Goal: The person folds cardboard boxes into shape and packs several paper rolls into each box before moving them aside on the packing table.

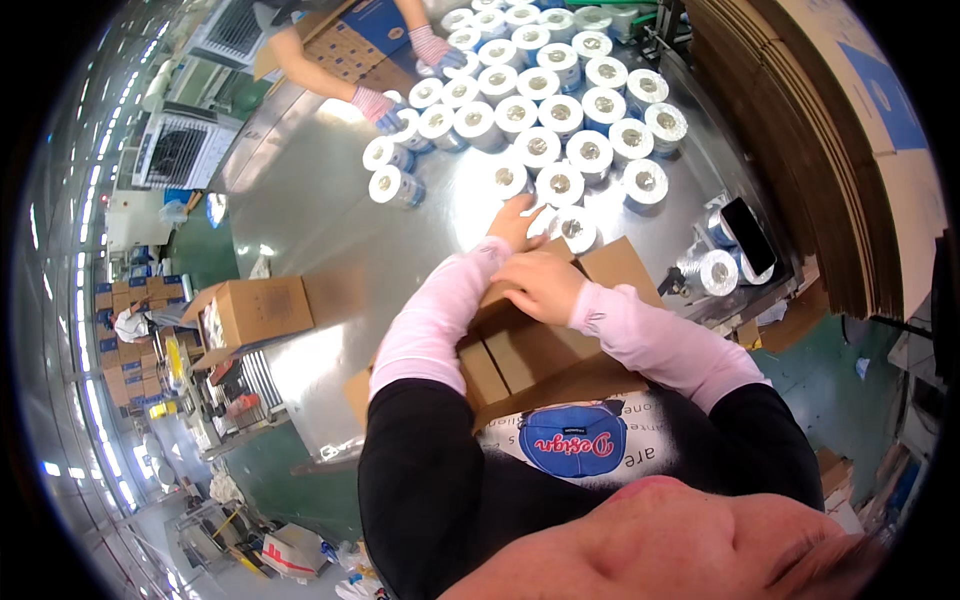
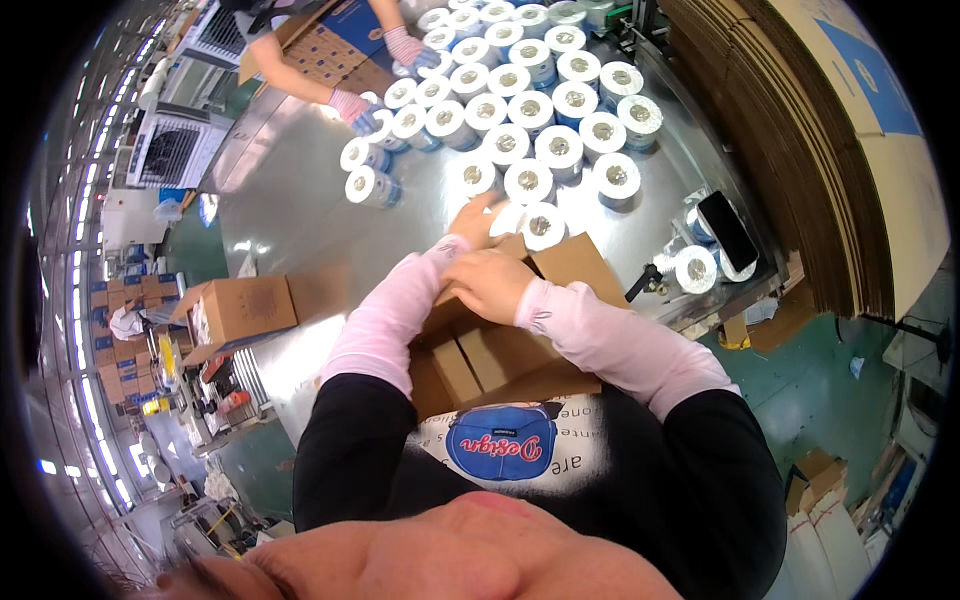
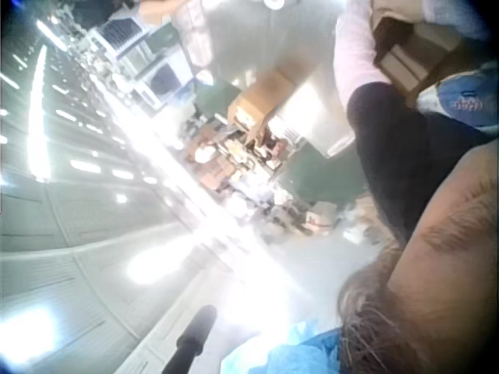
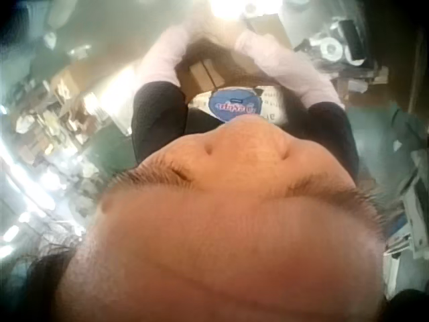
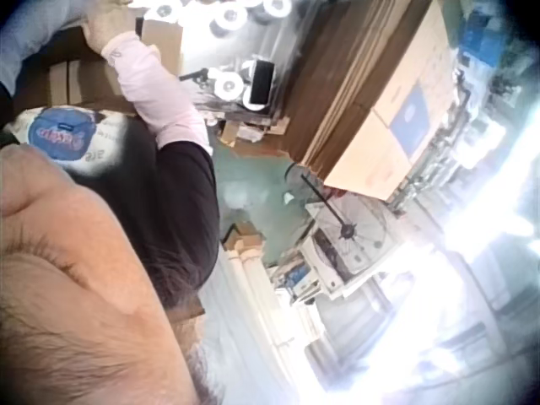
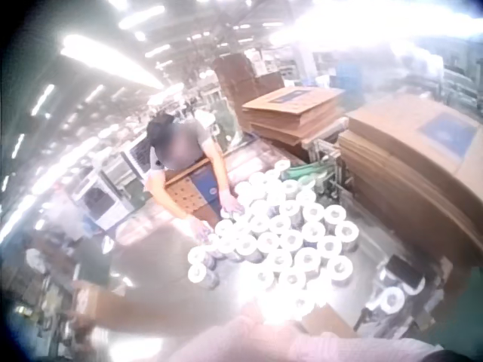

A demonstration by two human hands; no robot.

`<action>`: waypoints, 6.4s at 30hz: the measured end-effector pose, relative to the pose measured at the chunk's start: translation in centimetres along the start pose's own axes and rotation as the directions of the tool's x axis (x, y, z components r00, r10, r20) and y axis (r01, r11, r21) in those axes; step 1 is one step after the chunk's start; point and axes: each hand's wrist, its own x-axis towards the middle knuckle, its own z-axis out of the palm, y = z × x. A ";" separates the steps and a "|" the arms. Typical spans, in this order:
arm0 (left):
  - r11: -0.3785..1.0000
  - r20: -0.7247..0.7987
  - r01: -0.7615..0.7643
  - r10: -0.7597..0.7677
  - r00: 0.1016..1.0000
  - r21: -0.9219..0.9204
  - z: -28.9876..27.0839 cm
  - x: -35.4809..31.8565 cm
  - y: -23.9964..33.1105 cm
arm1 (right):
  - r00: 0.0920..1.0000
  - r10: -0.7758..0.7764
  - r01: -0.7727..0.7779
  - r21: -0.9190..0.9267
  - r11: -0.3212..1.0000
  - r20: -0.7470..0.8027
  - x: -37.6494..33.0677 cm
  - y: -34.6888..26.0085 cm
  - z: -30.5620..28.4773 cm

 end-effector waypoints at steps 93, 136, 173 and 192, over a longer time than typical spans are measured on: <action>0.943 0.572 0.183 0.008 0.821 -0.277 2.9 -10.4 16.3 | 0.996 0.039 -0.018 -0.251 0.968 0.082 -3.4 0.3 -3.8; 0.786 -0.669 0.611 -0.407 0.622 0.090 -13.5 -36.4 20.2 | 0.160 0.848 -0.985 -0.144 0.100 -0.505 -26.3 8.3 6.1; 0.762 -0.831 0.641 -0.410 0.375 -0.086 -10.6 -35.4 23.8 | 0.200 0.888 -0.830 -0.553 -0.071 -0.414 -27.5 20.8 7.3; 0.891 -0.796 0.421 -0.376 0.475 -0.170 -9.7 -35.5 18.0 | 0.349 0.915 -0.516 -0.856 0.005 -0.204 -24.9 14.1 4.9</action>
